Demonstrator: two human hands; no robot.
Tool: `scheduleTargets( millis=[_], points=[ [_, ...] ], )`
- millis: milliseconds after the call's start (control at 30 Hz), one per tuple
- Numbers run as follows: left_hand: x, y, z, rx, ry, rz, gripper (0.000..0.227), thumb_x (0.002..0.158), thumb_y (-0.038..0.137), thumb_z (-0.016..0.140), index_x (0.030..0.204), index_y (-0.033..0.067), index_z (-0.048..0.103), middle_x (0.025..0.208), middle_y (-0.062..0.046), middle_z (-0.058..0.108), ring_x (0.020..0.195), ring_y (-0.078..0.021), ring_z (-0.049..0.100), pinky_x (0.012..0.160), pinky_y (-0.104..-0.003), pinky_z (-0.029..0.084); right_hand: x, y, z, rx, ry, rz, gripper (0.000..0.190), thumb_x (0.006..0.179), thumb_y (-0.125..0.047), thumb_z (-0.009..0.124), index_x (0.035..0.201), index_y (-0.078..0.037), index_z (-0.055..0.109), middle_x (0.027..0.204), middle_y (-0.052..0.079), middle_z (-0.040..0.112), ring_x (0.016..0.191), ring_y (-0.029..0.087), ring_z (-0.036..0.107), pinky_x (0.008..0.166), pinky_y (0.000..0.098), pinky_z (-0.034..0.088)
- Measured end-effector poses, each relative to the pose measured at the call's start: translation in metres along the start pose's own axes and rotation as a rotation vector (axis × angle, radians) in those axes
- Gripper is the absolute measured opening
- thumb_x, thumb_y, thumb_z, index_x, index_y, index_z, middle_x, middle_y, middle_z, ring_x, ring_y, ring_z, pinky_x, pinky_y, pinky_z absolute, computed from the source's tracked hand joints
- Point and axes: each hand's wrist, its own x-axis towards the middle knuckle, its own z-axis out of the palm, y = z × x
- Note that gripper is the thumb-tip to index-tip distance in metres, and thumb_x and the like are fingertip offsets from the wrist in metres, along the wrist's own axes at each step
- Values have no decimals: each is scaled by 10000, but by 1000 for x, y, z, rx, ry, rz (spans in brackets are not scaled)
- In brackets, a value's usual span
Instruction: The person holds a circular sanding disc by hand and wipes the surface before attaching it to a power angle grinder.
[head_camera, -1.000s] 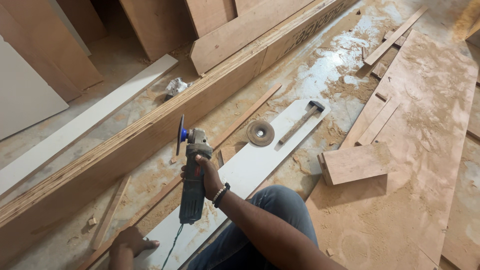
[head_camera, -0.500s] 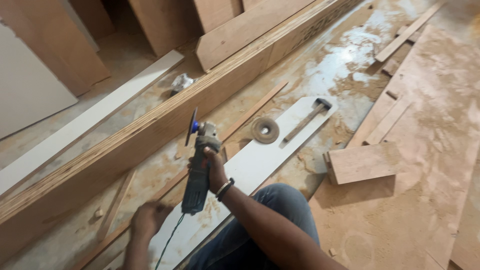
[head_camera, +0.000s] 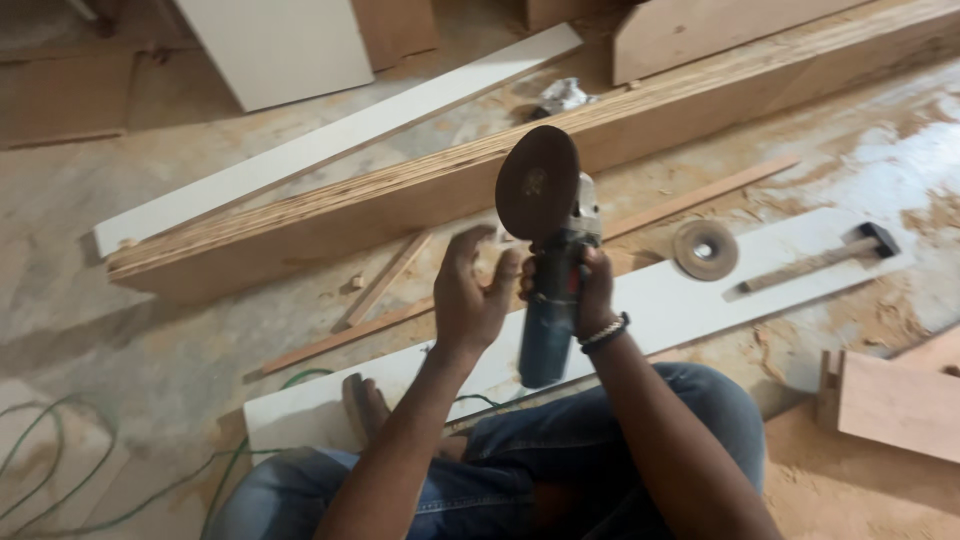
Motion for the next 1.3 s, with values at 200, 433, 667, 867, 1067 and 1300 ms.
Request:
scheduleTargets(
  millis=[200,433,667,867,1067,1300],
  points=[
    [-9,41,-8,405,-33,443,1003,980,708,466,1607,-45,255,1682,-310,239,1612,-455,209,1335,-617,169,-10,10,1,-214,-49,-12,953,830,-589,687,1511,11,396,1440,230,568,1312,325,597,1107,441,524],
    [-35,58,5,508,-55,421,1156,909,769,465,1587,-126,187,1661,-384,194,1607,-502,185,1328,-644,155,-9,4,24,-184,-117,40,939,818,-560,736,1496,1,411,1416,196,572,1287,294,596,1086,408,526],
    [-40,61,4,259,-8,386,1089,978,654,558,1604,-129,134,1675,-395,147,1614,-540,150,1335,-645,182,-15,-5,37,-288,-105,42,923,797,-545,783,1459,0,440,1347,162,610,1222,256,631,1035,369,551],
    [-30,62,-8,-2,37,324,743,1137,364,508,1637,-73,178,1721,-335,188,1648,-490,216,1359,-532,296,-17,-5,46,-444,-60,20,910,780,-532,823,1427,-2,465,1288,134,644,1167,224,661,992,336,572],
    [-24,62,-12,-51,51,316,578,1176,235,434,1622,-72,235,1704,-313,280,1619,-442,340,1337,-469,367,-22,0,39,-502,-13,-16,897,762,-519,863,1395,-3,490,1229,105,677,1111,192,691,949,303,594],
    [-19,60,-12,-151,69,235,702,1140,346,469,1635,-54,172,1681,-298,303,1575,-398,393,1306,-460,365,-21,10,8,-657,40,-108,965,782,-451,899,1494,73,510,1189,193,665,1002,264,643,815,384,526]
  ],
)
